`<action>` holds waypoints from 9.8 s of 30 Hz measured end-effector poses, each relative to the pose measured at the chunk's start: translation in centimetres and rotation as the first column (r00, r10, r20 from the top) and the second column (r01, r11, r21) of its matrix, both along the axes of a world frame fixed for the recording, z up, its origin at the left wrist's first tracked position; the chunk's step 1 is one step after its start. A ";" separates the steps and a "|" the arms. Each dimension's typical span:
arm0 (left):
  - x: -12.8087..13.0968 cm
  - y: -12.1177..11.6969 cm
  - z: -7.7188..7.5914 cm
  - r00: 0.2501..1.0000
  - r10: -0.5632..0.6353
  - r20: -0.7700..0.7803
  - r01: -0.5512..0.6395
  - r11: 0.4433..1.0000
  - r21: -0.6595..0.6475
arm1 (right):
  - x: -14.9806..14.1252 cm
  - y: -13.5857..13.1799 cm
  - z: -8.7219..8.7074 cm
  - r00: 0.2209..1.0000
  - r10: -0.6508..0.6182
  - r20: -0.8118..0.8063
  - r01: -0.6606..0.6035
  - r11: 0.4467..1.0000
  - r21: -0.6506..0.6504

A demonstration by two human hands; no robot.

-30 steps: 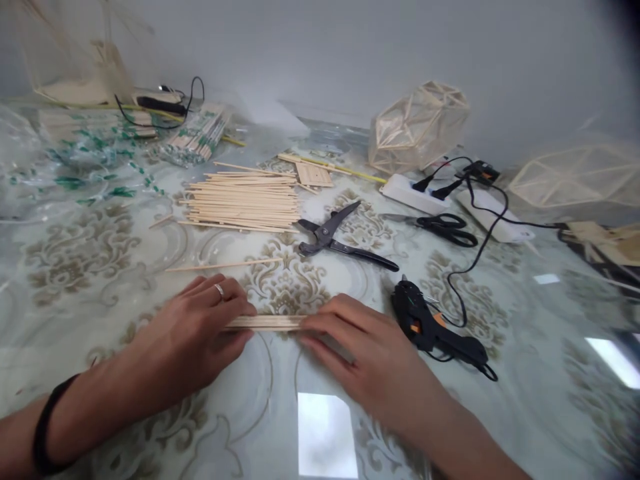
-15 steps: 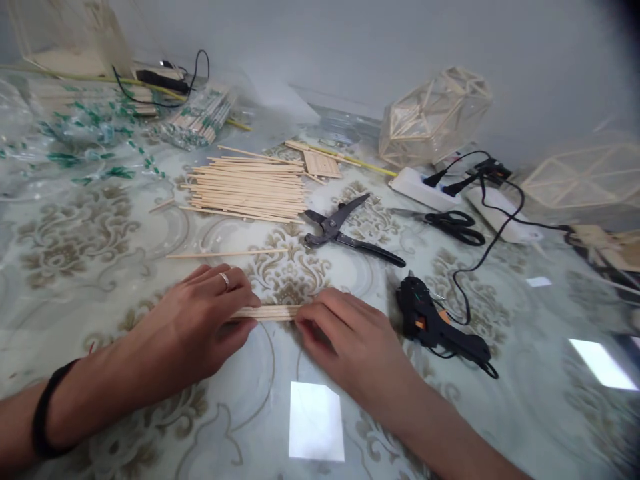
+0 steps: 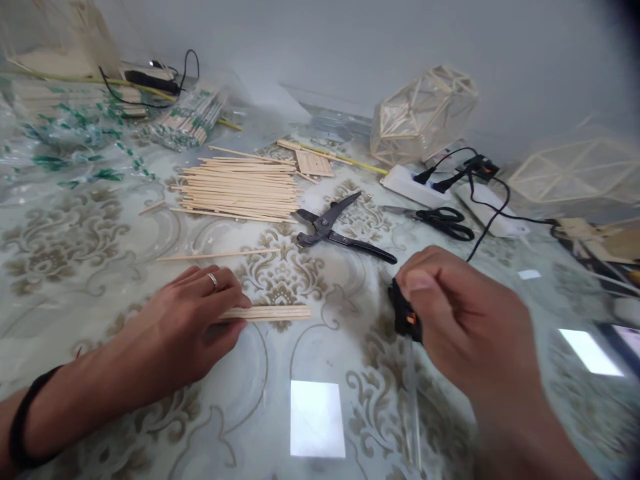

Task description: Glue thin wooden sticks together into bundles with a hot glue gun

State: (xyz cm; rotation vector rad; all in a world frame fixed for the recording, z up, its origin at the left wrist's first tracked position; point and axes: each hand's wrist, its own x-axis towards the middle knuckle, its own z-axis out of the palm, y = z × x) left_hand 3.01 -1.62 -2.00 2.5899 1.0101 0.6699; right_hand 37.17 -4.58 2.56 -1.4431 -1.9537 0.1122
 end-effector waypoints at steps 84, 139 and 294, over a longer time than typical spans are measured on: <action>-0.6 -1.4 4.9 0.864 -0.490 -0.113 0.471 0.868 -0.161 | 9.7 -3.6 -6.2 0.982 -0.175 0.073 0.187 0.833 -0.520; -1.6 -3.6 0.2 0.992 -0.089 0.086 0.104 0.978 -0.181 | -6.4 -2.1 -0.2 0.848 0.444 -0.289 -0.528 0.673 -0.517; -1.0 -3.9 -0.4 0.993 -0.032 0.110 0.055 0.976 -0.209 | -6.7 -1.1 -0.8 0.800 0.592 -0.096 -0.520 0.604 -0.605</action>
